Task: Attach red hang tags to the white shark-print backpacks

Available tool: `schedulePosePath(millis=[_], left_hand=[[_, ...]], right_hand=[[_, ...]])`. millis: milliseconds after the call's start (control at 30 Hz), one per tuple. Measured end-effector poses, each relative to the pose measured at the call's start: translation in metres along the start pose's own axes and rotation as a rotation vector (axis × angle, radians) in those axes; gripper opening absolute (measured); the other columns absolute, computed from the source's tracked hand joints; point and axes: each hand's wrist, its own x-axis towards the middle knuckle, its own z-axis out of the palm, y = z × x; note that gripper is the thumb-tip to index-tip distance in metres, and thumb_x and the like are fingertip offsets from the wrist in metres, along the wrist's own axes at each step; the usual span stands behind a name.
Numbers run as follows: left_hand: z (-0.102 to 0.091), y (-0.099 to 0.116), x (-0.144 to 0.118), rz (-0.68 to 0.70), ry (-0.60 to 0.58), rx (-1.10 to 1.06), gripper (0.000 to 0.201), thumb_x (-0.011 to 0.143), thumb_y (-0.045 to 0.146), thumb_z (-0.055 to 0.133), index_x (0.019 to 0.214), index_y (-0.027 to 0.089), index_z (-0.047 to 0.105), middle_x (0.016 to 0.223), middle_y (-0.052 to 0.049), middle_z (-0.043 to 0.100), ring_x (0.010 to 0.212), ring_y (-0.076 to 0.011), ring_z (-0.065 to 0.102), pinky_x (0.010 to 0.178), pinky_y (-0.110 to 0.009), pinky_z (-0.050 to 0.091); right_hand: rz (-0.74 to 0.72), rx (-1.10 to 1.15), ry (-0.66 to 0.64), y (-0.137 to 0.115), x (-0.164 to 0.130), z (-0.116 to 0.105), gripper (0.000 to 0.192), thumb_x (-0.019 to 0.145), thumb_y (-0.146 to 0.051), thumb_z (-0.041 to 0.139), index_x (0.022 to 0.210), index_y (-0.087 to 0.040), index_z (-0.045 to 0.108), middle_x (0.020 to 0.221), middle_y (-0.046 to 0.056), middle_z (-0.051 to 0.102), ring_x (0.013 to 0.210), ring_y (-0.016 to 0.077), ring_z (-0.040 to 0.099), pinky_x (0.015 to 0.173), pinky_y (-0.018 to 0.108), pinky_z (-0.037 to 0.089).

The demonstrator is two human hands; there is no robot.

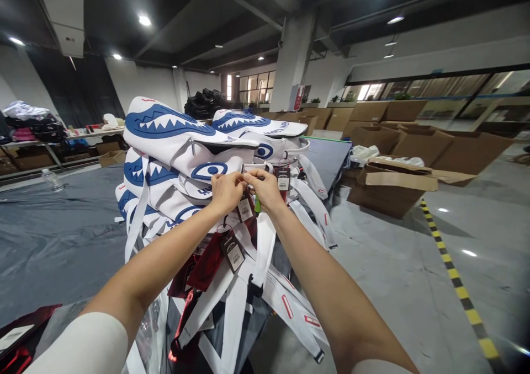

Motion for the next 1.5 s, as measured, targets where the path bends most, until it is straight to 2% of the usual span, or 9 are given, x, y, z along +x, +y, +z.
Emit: schedulePosePath(millis=[100, 233, 333, 433, 567, 633, 767, 900, 1500], left_hand=[[0.001, 0.003, 0.000, -0.019, 0.005, 0.002, 0.012, 0.087, 0.023, 0.062, 0.077, 0.022, 0.067, 0.078, 0.001, 0.074, 0.086, -0.0190, 0.064, 0.103, -0.041, 0.031], [0.001, 0.004, 0.000, -0.072, 0.044, -0.004, 0.012, 0.085, 0.027, 0.066, 0.075, 0.021, 0.064, 0.078, 0.001, 0.073, 0.083, -0.0183, 0.065, 0.100, -0.039, 0.034], [-0.003, 0.001, -0.001, -0.014, -0.015, -0.021, 0.007, 0.087, 0.024, 0.063, 0.082, 0.022, 0.068, 0.082, 0.001, 0.075, 0.089, -0.0187, 0.066, 0.104, -0.039, 0.033], [-0.007, 0.000, -0.001, 0.010, -0.066, -0.040, 0.014, 0.088, 0.020, 0.059, 0.084, 0.024, 0.071, 0.084, 0.001, 0.076, 0.091, -0.0179, 0.067, 0.102, -0.037, 0.036], [-0.007, 0.003, 0.000, -0.080, 0.015, -0.010, 0.012, 0.086, 0.029, 0.064, 0.077, 0.021, 0.067, 0.082, -0.001, 0.074, 0.083, -0.0201, 0.066, 0.091, -0.036, 0.042], [-0.006, 0.005, 0.000, -0.092, 0.035, -0.002, 0.011, 0.085, 0.030, 0.067, 0.079, 0.021, 0.066, 0.083, -0.001, 0.074, 0.084, -0.0201, 0.065, 0.093, -0.037, 0.041], [-0.007, 0.005, -0.003, -0.023, -0.038, -0.053, 0.008, 0.089, 0.023, 0.063, 0.084, 0.023, 0.069, 0.084, 0.002, 0.074, 0.088, -0.0176, 0.066, 0.104, -0.038, 0.036], [-0.007, 0.004, -0.004, -0.064, 0.000, -0.041, 0.009, 0.085, 0.028, 0.068, 0.078, 0.021, 0.067, 0.080, 0.001, 0.073, 0.083, -0.0189, 0.065, 0.096, -0.037, 0.040], [-0.009, 0.004, -0.005, -0.012, -0.052, -0.017, 0.007, 0.088, 0.023, 0.062, 0.084, 0.022, 0.067, 0.086, 0.001, 0.075, 0.090, -0.0189, 0.066, 0.104, -0.039, 0.034]], right_hand=[[-0.018, -0.023, 0.017, 0.000, 0.000, -0.001, 0.034, 0.054, -0.045, 0.081, 0.065, -0.019, 0.063, 0.071, 0.000, 0.063, 0.073, 0.0160, 0.057, 0.063, 0.028, 0.045], [-0.015, -0.033, 0.029, -0.001, 0.002, 0.001, 0.035, 0.053, -0.047, 0.079, 0.065, -0.019, 0.063, 0.069, 0.000, 0.063, 0.070, 0.0157, 0.056, 0.062, 0.028, 0.045], [-0.001, -0.024, 0.039, 0.000, 0.001, 0.004, 0.035, 0.051, -0.047, 0.079, 0.064, -0.019, 0.063, 0.067, -0.001, 0.061, 0.066, 0.0145, 0.055, 0.058, 0.027, 0.043], [0.022, -0.011, 0.047, 0.000, -0.001, 0.007, 0.035, 0.049, -0.046, 0.078, 0.065, -0.019, 0.063, 0.061, -0.002, 0.057, 0.058, 0.0128, 0.051, 0.052, 0.026, 0.039], [0.041, 0.000, 0.059, -0.002, -0.003, 0.007, 0.038, 0.049, -0.048, 0.079, 0.067, -0.018, 0.063, 0.060, -0.003, 0.056, 0.055, 0.0109, 0.047, 0.050, 0.024, 0.035], [0.038, 0.000, 0.066, -0.004, -0.004, 0.007, 0.038, 0.049, -0.047, 0.080, 0.067, -0.018, 0.064, 0.061, -0.003, 0.057, 0.056, 0.0107, 0.047, 0.050, 0.024, 0.035], [0.027, -0.002, 0.085, -0.004, -0.005, 0.005, 0.036, 0.048, -0.046, 0.081, 0.064, -0.018, 0.064, 0.062, -0.002, 0.058, 0.058, 0.0105, 0.047, 0.050, 0.024, 0.035], [0.040, -0.006, 0.088, -0.003, -0.006, 0.003, 0.036, 0.049, -0.046, 0.081, 0.065, -0.018, 0.065, 0.057, -0.003, 0.055, 0.055, 0.0101, 0.045, 0.048, 0.023, 0.032], [0.070, 0.003, 0.087, 0.002, -0.007, 0.004, 0.039, 0.049, -0.047, 0.084, 0.067, -0.018, 0.065, 0.056, -0.004, 0.055, 0.052, 0.0095, 0.044, 0.047, 0.024, 0.032]])
